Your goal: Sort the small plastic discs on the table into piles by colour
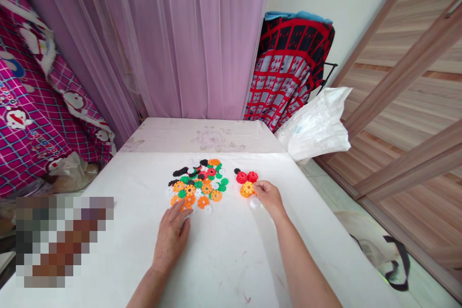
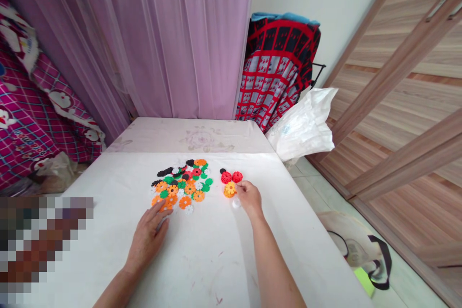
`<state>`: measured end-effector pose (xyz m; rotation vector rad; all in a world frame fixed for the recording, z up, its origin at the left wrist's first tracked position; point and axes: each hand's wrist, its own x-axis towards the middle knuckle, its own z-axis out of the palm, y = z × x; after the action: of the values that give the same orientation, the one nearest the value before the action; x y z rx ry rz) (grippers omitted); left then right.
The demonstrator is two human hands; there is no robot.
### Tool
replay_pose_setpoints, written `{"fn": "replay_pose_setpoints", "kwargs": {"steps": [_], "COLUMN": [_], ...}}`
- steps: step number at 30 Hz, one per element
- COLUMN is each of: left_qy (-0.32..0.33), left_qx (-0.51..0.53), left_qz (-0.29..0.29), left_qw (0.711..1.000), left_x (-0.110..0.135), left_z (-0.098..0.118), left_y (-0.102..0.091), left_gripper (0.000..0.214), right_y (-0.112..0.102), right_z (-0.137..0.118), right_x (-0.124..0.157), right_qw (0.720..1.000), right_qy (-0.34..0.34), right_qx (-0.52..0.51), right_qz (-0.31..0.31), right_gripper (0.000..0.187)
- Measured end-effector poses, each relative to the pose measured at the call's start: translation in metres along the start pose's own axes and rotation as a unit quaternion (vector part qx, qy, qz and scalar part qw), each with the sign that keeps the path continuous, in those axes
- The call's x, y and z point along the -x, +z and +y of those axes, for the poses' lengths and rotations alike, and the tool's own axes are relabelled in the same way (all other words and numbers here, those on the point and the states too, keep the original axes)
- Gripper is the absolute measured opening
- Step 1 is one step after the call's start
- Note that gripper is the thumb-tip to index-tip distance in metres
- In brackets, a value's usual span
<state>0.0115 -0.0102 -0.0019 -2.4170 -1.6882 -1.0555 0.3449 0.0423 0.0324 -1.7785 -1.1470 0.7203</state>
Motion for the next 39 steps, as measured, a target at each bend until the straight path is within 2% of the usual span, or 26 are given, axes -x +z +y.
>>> {"fn": "replay_pose_setpoints", "kwargs": {"steps": [8, 15, 22, 26, 29, 32, 35, 39], "left_qy": [0.000, -0.011, -0.014, -0.017, -0.014, -0.012, -0.009, -0.010], "left_qx": [-0.002, 0.004, 0.010, 0.015, 0.012, 0.005, 0.000, 0.003], "left_qz": [0.001, -0.005, -0.006, -0.009, -0.013, -0.013, -0.013, -0.011], "left_qw": [1.000, 1.000, 1.000, 1.000, 1.000, 1.000, 1.000, 1.000], "left_x": [-0.001, 0.000, -0.001, -0.001, -0.001, 0.000, 0.001, 0.000], "left_z": [0.001, 0.001, 0.001, 0.001, 0.001, 0.001, 0.001, 0.002], "left_y": [0.000, -0.001, -0.002, -0.002, -0.002, -0.002, -0.002, -0.003], "left_gripper": [0.028, 0.030, 0.029, 0.029, 0.029, 0.029, 0.030, 0.030], "right_y": [0.000, -0.017, -0.017, 0.000, 0.024, 0.051, 0.072, 0.087], "right_z": [-0.009, -0.030, -0.035, -0.041, -0.049, -0.059, -0.069, -0.078], "right_x": [0.002, 0.016, 0.027, 0.038, 0.053, 0.065, 0.069, 0.066], "right_qw": [0.998, 0.964, 0.963, 0.966, 0.959, 0.947, 0.930, 0.916], "right_qy": [-0.007, -0.032, -0.048, -0.076, -0.115, -0.119, -0.096, -0.064], "right_qx": [0.056, 0.259, 0.263, 0.247, 0.244, 0.270, 0.326, 0.373], "right_qz": [-0.004, 0.056, 0.028, -0.011, -0.083, -0.129, -0.138, -0.135], "right_gripper": [0.025, 0.020, 0.021, 0.021, 0.020, 0.020, 0.026, 0.033]}}
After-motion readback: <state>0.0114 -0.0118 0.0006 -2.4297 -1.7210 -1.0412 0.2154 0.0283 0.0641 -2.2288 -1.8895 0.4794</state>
